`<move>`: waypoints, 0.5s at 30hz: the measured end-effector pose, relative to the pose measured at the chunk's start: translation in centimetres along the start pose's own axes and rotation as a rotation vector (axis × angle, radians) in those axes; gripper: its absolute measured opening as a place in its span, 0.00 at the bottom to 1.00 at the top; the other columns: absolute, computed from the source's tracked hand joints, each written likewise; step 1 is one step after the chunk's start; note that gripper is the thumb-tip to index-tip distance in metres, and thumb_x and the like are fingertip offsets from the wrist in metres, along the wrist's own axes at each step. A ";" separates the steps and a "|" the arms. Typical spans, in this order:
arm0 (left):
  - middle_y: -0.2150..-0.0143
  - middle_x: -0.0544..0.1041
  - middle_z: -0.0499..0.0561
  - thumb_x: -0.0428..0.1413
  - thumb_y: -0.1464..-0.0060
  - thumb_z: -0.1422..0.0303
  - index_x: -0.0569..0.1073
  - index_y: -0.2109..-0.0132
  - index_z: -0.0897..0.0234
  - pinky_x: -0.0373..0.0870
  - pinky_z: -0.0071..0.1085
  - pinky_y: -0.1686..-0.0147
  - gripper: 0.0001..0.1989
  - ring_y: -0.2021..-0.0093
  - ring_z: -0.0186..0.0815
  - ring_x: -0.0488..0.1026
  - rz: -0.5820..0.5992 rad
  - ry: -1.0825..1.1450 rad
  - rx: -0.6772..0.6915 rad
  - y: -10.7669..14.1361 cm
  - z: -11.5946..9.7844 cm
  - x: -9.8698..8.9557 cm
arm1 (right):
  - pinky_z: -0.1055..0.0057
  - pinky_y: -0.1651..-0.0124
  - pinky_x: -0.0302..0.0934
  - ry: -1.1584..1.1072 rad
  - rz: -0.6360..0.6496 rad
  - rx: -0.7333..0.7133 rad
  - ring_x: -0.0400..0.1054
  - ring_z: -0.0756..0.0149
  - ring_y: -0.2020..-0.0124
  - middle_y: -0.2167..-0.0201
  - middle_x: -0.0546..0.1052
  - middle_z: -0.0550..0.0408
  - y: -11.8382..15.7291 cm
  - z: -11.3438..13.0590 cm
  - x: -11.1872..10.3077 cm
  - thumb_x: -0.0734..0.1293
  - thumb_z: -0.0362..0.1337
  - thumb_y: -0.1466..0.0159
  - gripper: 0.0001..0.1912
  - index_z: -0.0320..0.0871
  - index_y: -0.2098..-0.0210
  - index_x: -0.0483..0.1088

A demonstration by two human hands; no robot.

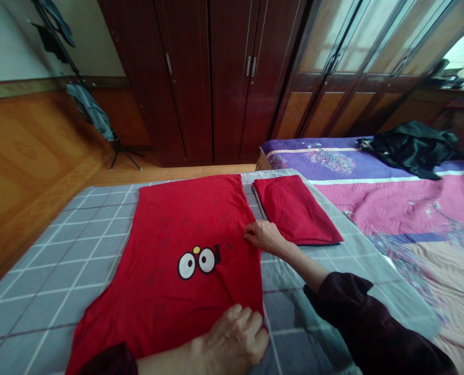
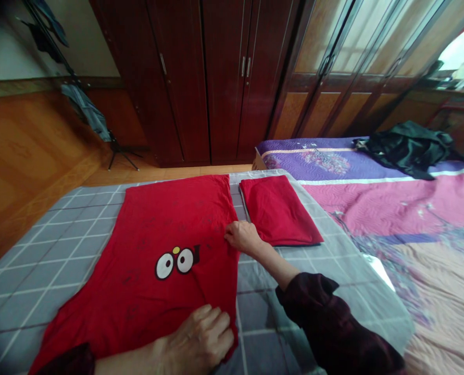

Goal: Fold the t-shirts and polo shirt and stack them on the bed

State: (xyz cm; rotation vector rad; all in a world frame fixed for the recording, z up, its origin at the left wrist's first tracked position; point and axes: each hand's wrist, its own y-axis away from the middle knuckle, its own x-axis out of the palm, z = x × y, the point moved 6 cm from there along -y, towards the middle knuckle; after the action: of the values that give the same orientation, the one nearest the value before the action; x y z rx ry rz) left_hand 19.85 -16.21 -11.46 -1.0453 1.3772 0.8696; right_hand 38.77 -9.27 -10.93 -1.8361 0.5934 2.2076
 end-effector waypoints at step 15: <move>0.33 0.55 0.62 0.52 0.43 0.50 0.52 0.33 0.58 0.53 0.53 0.41 0.36 0.33 0.55 0.47 -0.058 0.122 -0.291 2.3 4.9 1.6 | 0.50 0.36 0.46 -0.033 -0.281 -0.292 0.43 0.51 0.34 0.35 0.54 0.40 3.9 2.9 3.5 0.60 0.46 0.35 0.31 0.38 0.36 0.55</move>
State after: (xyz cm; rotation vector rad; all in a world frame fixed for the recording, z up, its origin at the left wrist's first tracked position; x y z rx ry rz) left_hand 19.33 -11.04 -13.59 -1.3735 1.3389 0.9969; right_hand 33.93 -11.83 -13.27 -1.8735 -0.0003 2.2152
